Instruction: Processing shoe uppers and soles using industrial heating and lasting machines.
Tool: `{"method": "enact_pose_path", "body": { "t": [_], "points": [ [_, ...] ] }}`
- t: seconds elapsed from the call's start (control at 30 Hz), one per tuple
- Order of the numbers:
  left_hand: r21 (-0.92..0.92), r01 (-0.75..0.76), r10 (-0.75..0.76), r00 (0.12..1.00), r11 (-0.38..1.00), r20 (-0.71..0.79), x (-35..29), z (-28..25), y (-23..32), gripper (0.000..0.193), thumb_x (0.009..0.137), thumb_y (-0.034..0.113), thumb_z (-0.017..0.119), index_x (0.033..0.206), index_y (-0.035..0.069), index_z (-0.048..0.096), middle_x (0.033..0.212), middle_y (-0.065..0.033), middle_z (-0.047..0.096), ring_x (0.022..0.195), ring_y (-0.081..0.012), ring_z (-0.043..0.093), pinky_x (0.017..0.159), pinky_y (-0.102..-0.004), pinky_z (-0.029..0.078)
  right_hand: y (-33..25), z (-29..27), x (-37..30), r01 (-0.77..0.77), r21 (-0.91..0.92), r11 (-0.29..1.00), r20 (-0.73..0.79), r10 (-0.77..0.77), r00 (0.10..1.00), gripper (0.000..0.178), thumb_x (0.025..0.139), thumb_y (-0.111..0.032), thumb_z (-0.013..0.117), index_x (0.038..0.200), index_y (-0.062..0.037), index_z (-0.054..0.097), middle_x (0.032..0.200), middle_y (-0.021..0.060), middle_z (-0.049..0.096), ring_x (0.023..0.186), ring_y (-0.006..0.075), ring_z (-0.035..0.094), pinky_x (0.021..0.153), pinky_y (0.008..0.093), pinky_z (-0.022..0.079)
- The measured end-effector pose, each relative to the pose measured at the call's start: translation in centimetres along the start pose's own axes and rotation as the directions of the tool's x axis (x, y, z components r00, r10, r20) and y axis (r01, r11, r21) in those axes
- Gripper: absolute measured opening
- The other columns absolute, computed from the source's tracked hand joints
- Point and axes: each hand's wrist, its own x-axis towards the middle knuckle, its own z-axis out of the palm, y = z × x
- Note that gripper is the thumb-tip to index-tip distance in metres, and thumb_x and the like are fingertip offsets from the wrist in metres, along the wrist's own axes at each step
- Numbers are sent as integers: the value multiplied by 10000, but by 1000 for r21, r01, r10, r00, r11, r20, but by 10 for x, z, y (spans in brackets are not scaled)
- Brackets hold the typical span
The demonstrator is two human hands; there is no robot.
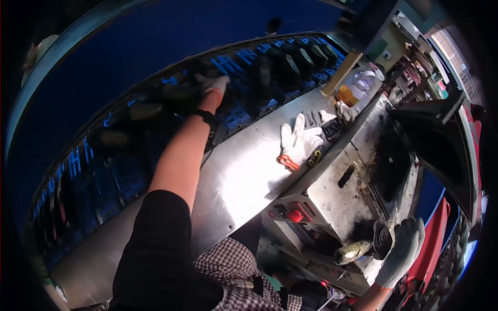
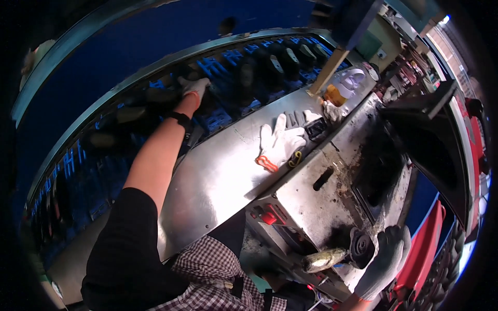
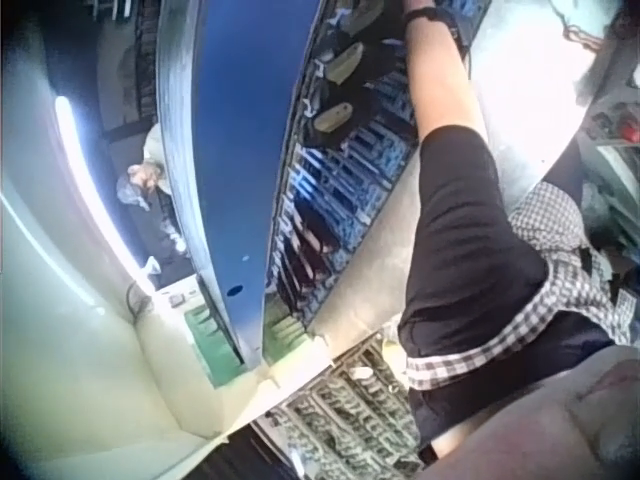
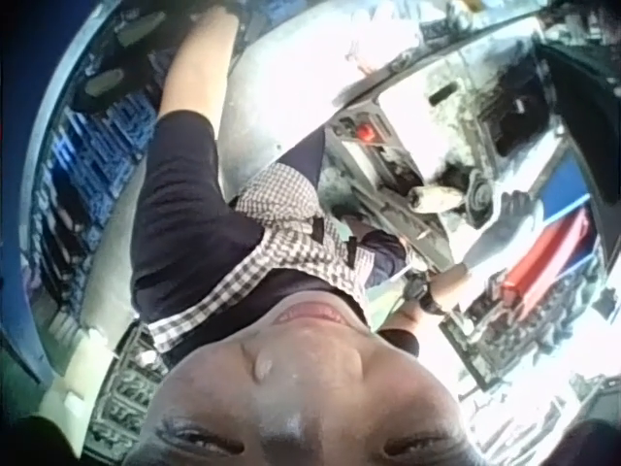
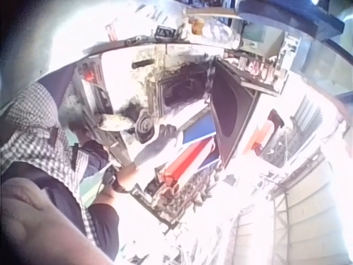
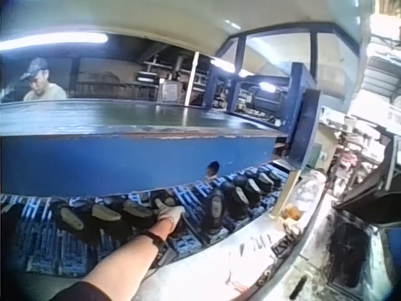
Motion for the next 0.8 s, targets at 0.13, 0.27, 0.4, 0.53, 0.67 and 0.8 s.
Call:
{"method": "enact_pose_path", "body": {
  "t": [0.13, 0.27, 0.4, 0.53, 0.67, 0.8],
  "points": [
    [-400, -99, 239, 918, 911, 317, 28, -3, -38, 289, 819, 327, 756, 992, 96, 741, 1092, -61, 699, 1026, -221, 645, 919, -352, 521, -25, 16, 0, 35, -79, 996, -20, -37, 999, 399, 1074, -214, 547, 1393, 25, 574, 1259, 132, 652, 1157, 214, 644, 1018, 367, 524],
    [-512, 504, 141, 603, 696, 785, -27, -93, -25, 299, 905, 354, 668, 1103, 138, 726, 1084, -66, 752, 1004, -255, 723, 892, -486, 581, -35, 49, 7, 42, -90, 995, 107, -32, 994, 364, 1070, -184, 530, 1367, 11, 608, 1279, 116, 651, 1153, 188, 635, 1021, 342, 499],
    [-438, 749, 292, 331, 497, 897, -111, -110, -13, 545, 890, 271, 620, 1351, -21, 619, 1326, -203, 677, 1218, -373, 660, 1094, -540, 515, -63, 100, 10, -65, -94, 993, 368, 95, 925, 375, 1061, -186, 544, 1374, 11, 609, 1314, 107, 654, 1170, 176, 628, 1011, 323, 500],
    [-384, 815, 481, 151, 433, 863, -211, -117, 27, 782, 862, 329, 621, 1526, -43, 439, 1497, -265, 531, 1360, -429, 545, 1149, -628, 430, -69, 134, 21, -288, -63, 956, 708, 246, 662, 629, 1059, -358, 582, 1559, -15, 417, 1437, 166, 572, 1252, 255, 610, 1074, 412, 516],
    [-136, 905, 498, -92, 403, 863, -312, -107, 77, 759, 862, 296, 591, 1526, -39, 437, 1480, -272, 545, 1337, -405, 575, 1178, -554, 434, -68, 150, 18, -571, -2, 821, 805, 340, 487, 793, 1066, -454, 580, 1671, -104, 204, 1424, 109, 516, 1133, 167, 598, 959, 331, 550],
    [-290, 701, 398, 10, 652, 918, -367, -85, 94, 594, 964, 291, 544, 1458, -37, 518, 1412, -235, 612, 1236, -372, 648, 1134, -501, 488, -83, 140, 13, -656, 224, 721, 736, 316, 599, 626, 1063, -438, 556, 1577, -147, 347, 1367, 63, 609, 1146, 131, 663, 913, 316, 584]
  ]
}}
